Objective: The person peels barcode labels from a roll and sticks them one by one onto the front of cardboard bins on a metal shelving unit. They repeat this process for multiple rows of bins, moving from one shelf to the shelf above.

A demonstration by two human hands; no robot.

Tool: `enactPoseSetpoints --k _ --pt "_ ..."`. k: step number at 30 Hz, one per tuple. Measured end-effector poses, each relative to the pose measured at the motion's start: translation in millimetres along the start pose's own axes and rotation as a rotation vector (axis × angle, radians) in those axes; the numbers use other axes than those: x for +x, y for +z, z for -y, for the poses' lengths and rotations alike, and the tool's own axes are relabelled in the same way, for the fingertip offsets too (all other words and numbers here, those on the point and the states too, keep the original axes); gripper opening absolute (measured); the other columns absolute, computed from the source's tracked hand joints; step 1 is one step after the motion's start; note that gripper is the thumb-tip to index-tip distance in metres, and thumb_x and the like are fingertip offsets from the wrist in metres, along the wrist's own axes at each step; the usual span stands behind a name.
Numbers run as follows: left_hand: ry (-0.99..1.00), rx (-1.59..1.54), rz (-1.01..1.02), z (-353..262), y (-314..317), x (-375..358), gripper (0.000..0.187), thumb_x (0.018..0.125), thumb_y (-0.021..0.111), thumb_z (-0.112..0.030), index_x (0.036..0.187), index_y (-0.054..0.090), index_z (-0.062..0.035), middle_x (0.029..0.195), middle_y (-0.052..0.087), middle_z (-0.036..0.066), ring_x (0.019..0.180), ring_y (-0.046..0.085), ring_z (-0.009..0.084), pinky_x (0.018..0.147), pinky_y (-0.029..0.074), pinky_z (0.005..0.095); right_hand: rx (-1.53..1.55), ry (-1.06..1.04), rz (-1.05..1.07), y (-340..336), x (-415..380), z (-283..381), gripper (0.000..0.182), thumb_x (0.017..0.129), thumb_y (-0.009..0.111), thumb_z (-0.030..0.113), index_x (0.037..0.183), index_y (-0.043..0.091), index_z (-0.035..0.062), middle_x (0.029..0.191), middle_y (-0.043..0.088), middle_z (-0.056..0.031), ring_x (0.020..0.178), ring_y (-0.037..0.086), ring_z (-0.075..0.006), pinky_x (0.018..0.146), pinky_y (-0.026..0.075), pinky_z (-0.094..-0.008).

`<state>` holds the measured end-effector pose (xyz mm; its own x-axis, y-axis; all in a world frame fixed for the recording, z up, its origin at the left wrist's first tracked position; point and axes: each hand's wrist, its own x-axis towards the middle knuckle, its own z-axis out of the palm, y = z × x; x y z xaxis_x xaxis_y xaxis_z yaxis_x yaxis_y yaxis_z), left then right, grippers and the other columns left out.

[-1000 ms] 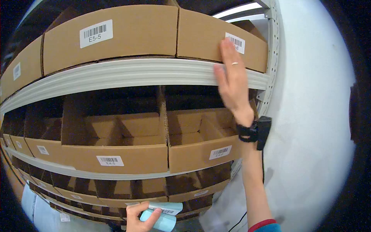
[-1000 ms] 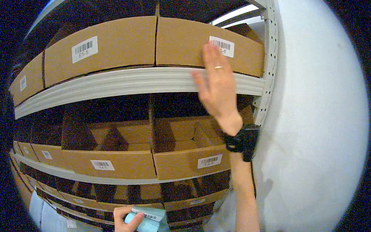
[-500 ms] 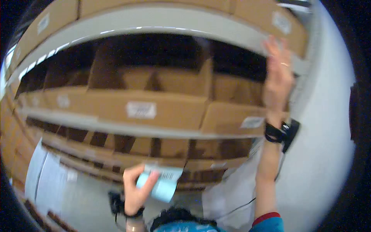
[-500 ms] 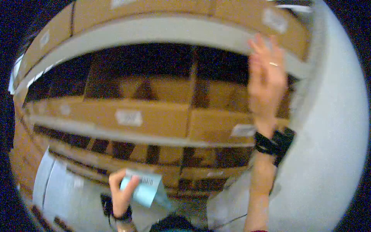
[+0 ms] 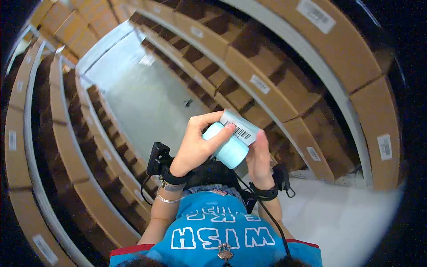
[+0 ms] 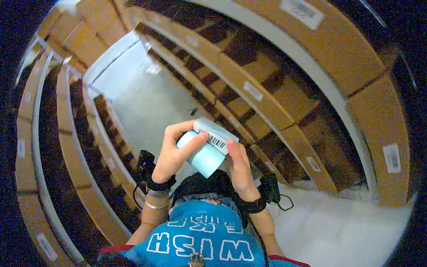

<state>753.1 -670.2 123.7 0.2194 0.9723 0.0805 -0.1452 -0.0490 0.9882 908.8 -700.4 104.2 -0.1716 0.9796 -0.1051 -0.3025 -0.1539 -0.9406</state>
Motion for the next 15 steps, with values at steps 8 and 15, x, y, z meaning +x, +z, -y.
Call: enactPoseSetpoints --k 8,15 --pt "-0.112 0.04 -0.362 29.9 22.9 -38.4 0.022 0.085 0.064 -0.019 0.095 0.065 0.0011 0.079 0.066 0.005 0.074 0.057 0.0086 0.065 0.046 0.0263 0.337 0.272 0.489 6.6 68.9 34.9 0.053 0.098 0.034 0.028 0.138 0.034 -0.0065 0.14 0.041 -0.0221 0.131 0.04 -0.0308 0.11 0.03 -0.0395" --pt "-0.155 0.071 -0.644 22.9 52.9 -39.6 0.024 0.084 0.065 -0.019 0.094 0.065 0.0028 0.076 0.065 0.008 0.071 0.058 0.0107 0.064 0.046 0.0276 0.474 0.537 0.516 -2.4 103.6 56.8 0.053 0.1 0.033 0.031 0.139 0.032 -0.0046 0.143 0.037 -0.0189 0.13 0.04 -0.0304 0.111 0.029 -0.0409"
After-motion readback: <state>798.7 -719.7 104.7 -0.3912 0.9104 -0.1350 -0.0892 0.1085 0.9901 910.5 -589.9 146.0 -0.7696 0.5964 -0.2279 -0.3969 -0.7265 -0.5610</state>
